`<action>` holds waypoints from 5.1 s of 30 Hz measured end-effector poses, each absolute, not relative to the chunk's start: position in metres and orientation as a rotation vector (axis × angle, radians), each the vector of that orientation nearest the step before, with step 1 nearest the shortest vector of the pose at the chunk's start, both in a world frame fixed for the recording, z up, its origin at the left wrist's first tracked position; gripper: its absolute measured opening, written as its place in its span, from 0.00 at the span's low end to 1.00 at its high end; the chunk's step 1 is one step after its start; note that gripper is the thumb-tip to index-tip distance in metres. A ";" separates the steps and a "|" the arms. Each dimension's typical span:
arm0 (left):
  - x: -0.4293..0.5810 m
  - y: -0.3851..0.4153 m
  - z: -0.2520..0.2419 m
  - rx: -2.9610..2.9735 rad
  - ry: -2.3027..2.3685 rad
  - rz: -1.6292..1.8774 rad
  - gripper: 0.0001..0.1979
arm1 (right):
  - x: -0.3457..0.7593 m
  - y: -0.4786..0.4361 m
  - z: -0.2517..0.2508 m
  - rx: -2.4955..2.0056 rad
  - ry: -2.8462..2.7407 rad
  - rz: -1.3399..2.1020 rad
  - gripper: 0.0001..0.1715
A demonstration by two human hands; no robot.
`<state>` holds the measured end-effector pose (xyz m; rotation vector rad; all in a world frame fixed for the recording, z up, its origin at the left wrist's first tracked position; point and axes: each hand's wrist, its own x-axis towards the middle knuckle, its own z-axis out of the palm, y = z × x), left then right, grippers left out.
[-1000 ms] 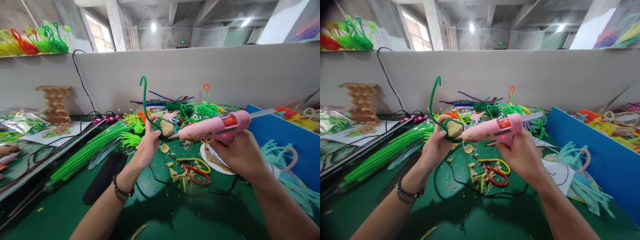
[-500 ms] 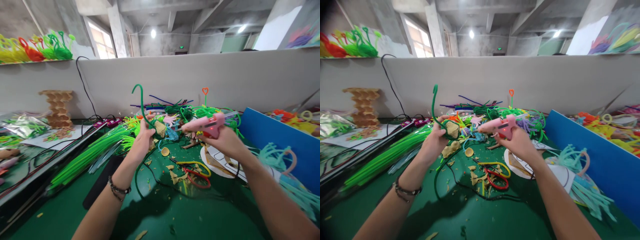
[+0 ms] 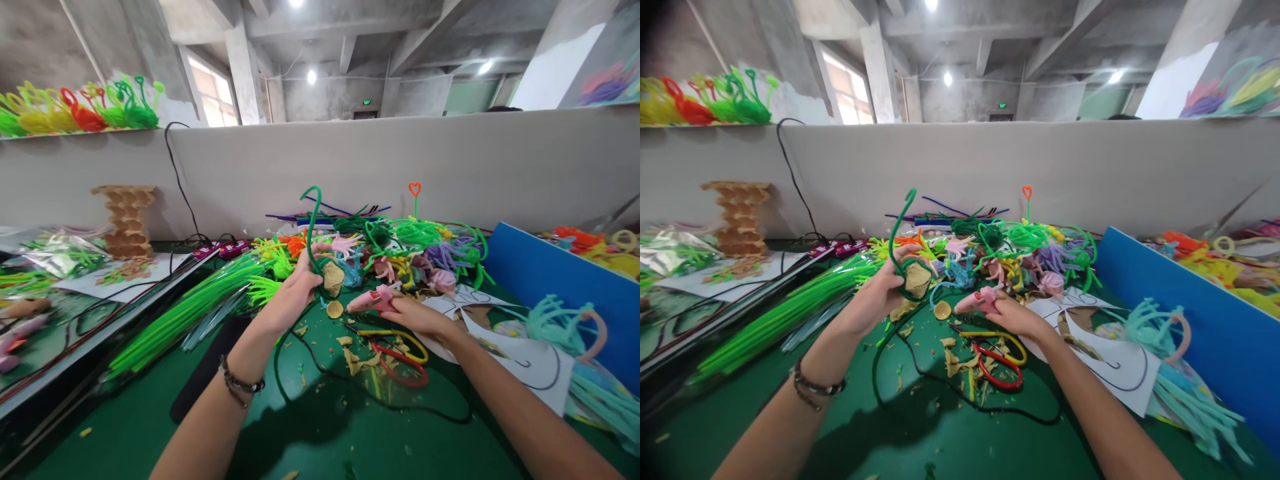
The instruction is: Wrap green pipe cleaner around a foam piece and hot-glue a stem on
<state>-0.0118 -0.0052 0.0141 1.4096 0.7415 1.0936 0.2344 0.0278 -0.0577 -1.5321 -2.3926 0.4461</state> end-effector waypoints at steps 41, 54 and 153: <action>-0.006 -0.010 0.009 2.154 1.008 0.693 0.21 | 0.229 -0.046 0.039 -1.251 -1.971 -0.360 0.07; 0.004 -0.022 0.009 2.240 1.000 0.828 0.22 | 0.189 -0.046 0.018 -0.737 -2.265 -0.563 0.10; -0.013 -0.017 0.015 1.879 0.364 0.681 0.24 | 0.190 -0.058 0.028 -0.614 -2.060 -0.230 0.09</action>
